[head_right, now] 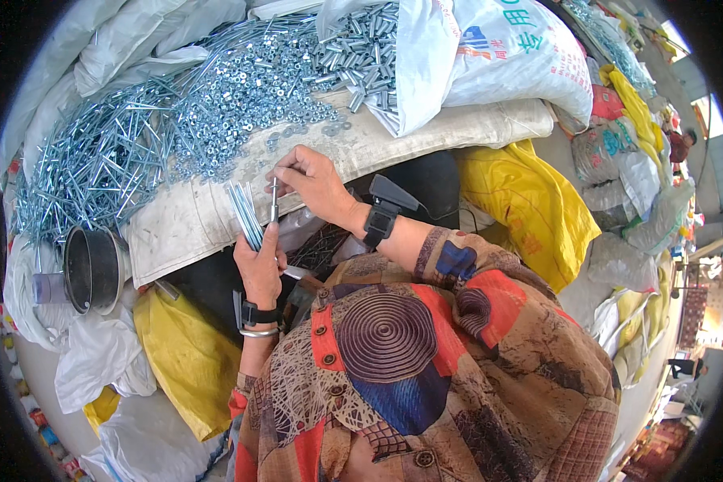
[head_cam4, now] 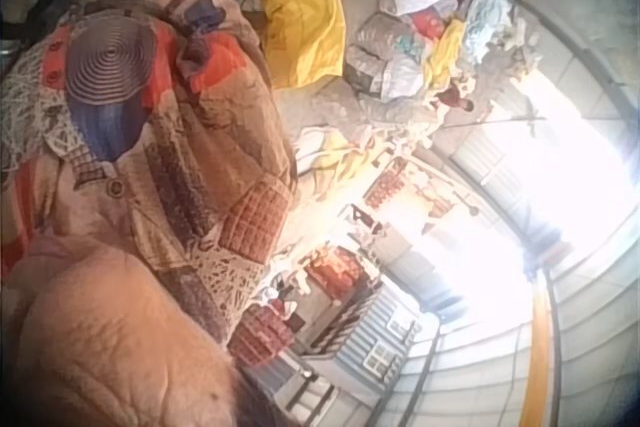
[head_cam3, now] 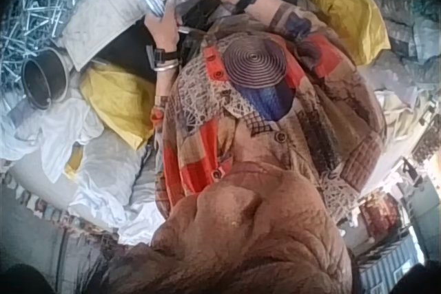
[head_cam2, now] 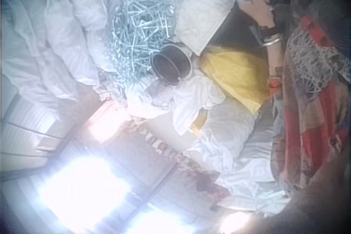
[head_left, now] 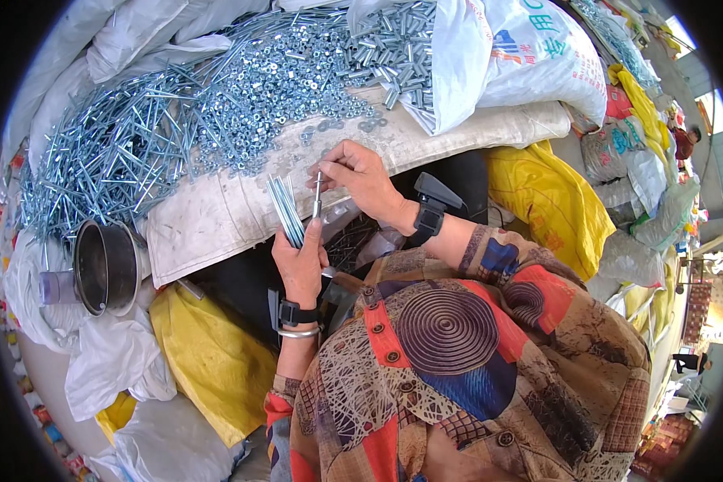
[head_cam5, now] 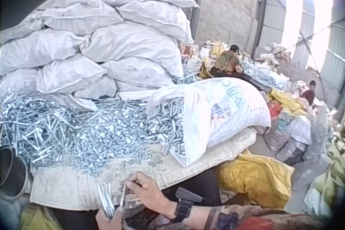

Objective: Assembling metal bolts by adding washers and nuts.

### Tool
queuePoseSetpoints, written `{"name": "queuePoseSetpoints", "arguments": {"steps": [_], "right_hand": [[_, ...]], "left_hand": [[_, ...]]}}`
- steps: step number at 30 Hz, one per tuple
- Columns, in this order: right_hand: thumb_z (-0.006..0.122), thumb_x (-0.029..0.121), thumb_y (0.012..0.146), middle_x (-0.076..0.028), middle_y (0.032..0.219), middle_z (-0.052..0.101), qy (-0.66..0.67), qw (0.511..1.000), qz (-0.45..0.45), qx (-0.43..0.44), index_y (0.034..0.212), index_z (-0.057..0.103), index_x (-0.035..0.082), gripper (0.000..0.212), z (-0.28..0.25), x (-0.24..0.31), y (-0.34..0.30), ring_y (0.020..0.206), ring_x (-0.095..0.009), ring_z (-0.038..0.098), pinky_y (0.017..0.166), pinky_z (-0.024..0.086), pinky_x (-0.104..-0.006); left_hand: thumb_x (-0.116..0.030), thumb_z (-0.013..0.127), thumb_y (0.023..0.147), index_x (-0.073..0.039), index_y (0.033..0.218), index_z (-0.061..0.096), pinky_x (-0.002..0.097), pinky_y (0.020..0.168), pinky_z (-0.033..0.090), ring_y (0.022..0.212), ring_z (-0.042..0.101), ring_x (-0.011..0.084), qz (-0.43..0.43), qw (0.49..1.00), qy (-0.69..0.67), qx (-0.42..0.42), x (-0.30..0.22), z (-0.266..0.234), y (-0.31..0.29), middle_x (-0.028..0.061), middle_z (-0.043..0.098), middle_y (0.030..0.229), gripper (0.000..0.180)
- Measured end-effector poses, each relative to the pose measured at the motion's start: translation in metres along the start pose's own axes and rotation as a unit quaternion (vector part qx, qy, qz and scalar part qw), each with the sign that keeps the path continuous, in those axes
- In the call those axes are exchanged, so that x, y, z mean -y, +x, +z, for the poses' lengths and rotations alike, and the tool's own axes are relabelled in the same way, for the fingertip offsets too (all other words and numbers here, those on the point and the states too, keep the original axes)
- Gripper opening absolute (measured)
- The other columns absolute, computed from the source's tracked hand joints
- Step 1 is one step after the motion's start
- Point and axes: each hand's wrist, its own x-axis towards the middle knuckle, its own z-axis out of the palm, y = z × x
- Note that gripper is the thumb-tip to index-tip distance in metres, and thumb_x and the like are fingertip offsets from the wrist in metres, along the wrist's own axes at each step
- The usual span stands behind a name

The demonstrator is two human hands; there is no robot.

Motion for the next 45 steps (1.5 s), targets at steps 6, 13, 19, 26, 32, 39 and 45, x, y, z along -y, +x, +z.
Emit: {"name": "queuePoseSetpoints", "arguments": {"steps": [6,13,19,26,32,39,45], "right_hand": [[0.049,0.006,0.093,-0.016,0.096,0.063,-0.006,0.999,-0.005,0.033,0.095,0.049,-0.002,0.008,0.003,0.001,-0.002,0.09,-0.024,0.066,0.074,0.054,-0.0307],[0.051,0.004,0.092,-0.015,0.096,0.063,0.03,0.999,0.006,0.029,0.095,0.051,-0.002,0.007,0.001,-0.004,-0.001,0.09,-0.022,0.065,0.074,0.054,-0.0301],[0.055,0.005,0.089,-0.012,0.097,0.062,-0.335,0.928,-0.151,0.062,0.1,0.056,-0.001,0.013,-0.002,-0.004,-0.005,0.084,-0.021,0.064,0.071,0.051,-0.0309],[0.053,0.006,0.075,-0.011,0.087,0.056,-0.646,0.695,-0.315,0.033,0.088,0.06,0.005,0.015,-0.048,-0.01,0.071,0.087,-0.028,0.055,0.078,0.042,-0.0387],[0.055,0.006,0.072,-0.01,0.086,0.056,-0.714,0.64,-0.28,0.052,0.083,0.062,0.006,0.012,-0.056,-0.015,0.106,0.085,-0.027,0.056,0.076,0.042,-0.0368],[0.055,0.007,0.071,-0.01,0.085,0.053,-0.703,0.618,-0.317,0.15,0.081,0.058,0.002,0.011,-0.044,-0.018,0.103,0.085,-0.027,0.053,0.076,0.041,-0.0378],[0.057,0.005,0.075,-0.01,0.089,0.061,-0.571,0.78,-0.222,0.13,0.093,0.061,0.0,0.019,-0.047,-0.004,0.087,0.086,-0.024,0.058,0.077,0.046,-0.0356]], "left_hand": [[-0.019,0.064,0.087,-0.004,0.085,0.049,0.0204,0.034,0.032,0.039,0.043,0.0068,0.011,1.0,0.0,0.002,0.004,-0.001,0.002,-0.0004,0.047,0.057,0.021],[-0.019,0.065,0.087,-0.004,0.085,0.049,0.0203,0.034,0.032,0.04,0.042,0.0065,0.014,1.0,0.0,0.003,0.002,-0.001,0.002,-0.0003,0.048,0.057,0.021],[-0.018,0.066,0.086,-0.002,0.082,0.047,0.0217,0.034,0.035,0.039,0.043,0.007,0.024,1.0,0.011,-0.011,0.003,-0.004,0.006,0.0008,0.049,0.058,0.025],[-0.018,0.066,0.086,-0.003,0.083,0.048,0.0211,0.035,0.034,0.04,0.044,0.0069,0.007,0.999,-0.02,-0.037,-0.001,-0.005,0.007,0.0012,0.049,0.06,0.024],[-0.019,0.066,0.086,-0.001,0.082,0.046,0.0217,0.035,0.035,0.04,0.045,0.0073,0.008,0.999,-0.019,-0.03,0.004,-0.004,0.007,0.0029,0.05,0.061,0.027],[-0.019,0.066,0.086,-0.002,0.081,0.046,0.0215,0.035,0.035,0.04,0.045,0.0072,-0.006,0.999,-0.018,-0.035,0.003,-0.005,0.008,0.0028,0.05,0.06,0.027],[-0.018,0.066,0.086,-0.003,0.081,0.046,0.0215,0.035,0.036,0.04,0.045,0.0074,-0.024,0.998,-0.031,-0.042,0.0,-0.003,0.008,0.0023,0.05,0.06,0.026]]}}
